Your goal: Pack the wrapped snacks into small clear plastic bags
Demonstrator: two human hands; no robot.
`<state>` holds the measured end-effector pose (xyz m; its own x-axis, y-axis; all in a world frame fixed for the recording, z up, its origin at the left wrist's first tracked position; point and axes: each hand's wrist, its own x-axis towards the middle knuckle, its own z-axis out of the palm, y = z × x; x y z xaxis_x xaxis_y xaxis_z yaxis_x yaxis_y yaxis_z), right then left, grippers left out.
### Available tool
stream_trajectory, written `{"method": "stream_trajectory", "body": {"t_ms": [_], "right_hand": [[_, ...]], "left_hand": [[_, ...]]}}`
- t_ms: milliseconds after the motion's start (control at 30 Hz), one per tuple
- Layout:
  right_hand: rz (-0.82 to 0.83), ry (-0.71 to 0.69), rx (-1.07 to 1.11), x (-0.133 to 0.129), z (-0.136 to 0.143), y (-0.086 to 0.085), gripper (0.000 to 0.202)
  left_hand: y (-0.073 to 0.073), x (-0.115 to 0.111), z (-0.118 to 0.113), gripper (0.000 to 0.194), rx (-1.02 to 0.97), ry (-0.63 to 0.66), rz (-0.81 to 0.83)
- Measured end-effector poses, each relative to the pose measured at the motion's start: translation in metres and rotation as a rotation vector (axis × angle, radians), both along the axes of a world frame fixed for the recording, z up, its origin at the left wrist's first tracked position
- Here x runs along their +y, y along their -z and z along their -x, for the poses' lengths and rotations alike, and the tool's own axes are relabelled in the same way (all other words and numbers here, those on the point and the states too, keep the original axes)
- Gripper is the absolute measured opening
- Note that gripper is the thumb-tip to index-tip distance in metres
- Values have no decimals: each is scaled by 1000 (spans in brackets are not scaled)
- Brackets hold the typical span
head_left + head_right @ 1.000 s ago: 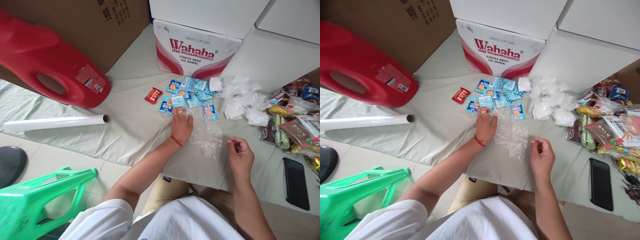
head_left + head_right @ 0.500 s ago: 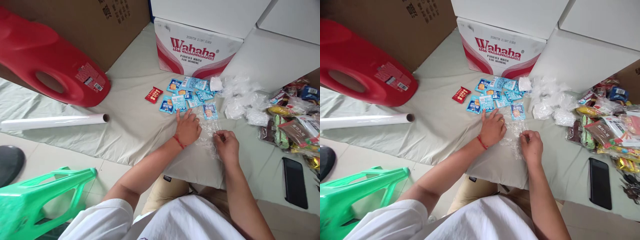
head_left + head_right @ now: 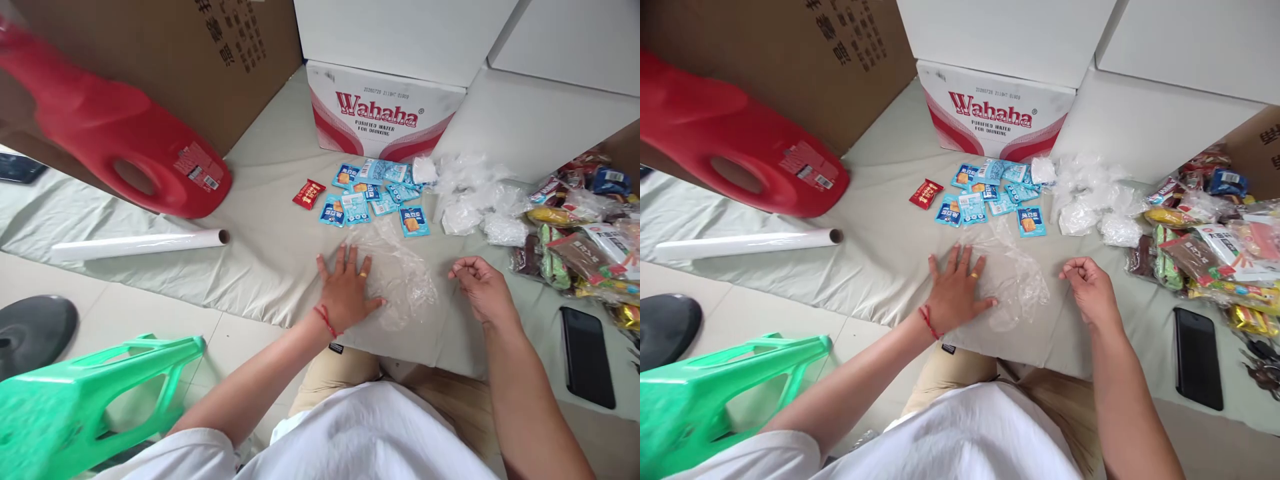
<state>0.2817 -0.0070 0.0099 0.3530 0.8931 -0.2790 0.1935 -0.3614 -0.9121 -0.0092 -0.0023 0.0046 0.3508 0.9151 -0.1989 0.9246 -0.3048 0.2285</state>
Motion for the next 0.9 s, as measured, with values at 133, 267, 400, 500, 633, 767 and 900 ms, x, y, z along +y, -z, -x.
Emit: {"method": "stream_trajectory", "body": {"t_ms": [133,267,400,500,633,767,900], "right_hand": [[-10,-100,-96,-1,-10,0,40],[-119,-320,-344,1,11,-2,42],[-312,-567,-605,10,53,-1,38],[-273,-691,-614,22,74,-1,22],[-194,-634,-351,39,74,-4,24],[-160,-544,-256,51,61,-4,25],[-146,-510,-423,64,50,-2,27]], "left_hand": [[-9,-33,15,84,49,-64,-3],[-13,-52,17,67,35,-89,-6],[-9,-60,14,57,14,-111,-37],[-1,-65,15,55,-2,-126,-64],[12,-72,20,55,-19,-149,-86],[19,-77,23,55,-25,-156,-101],[19,-84,26,58,-36,-172,-106]]}}
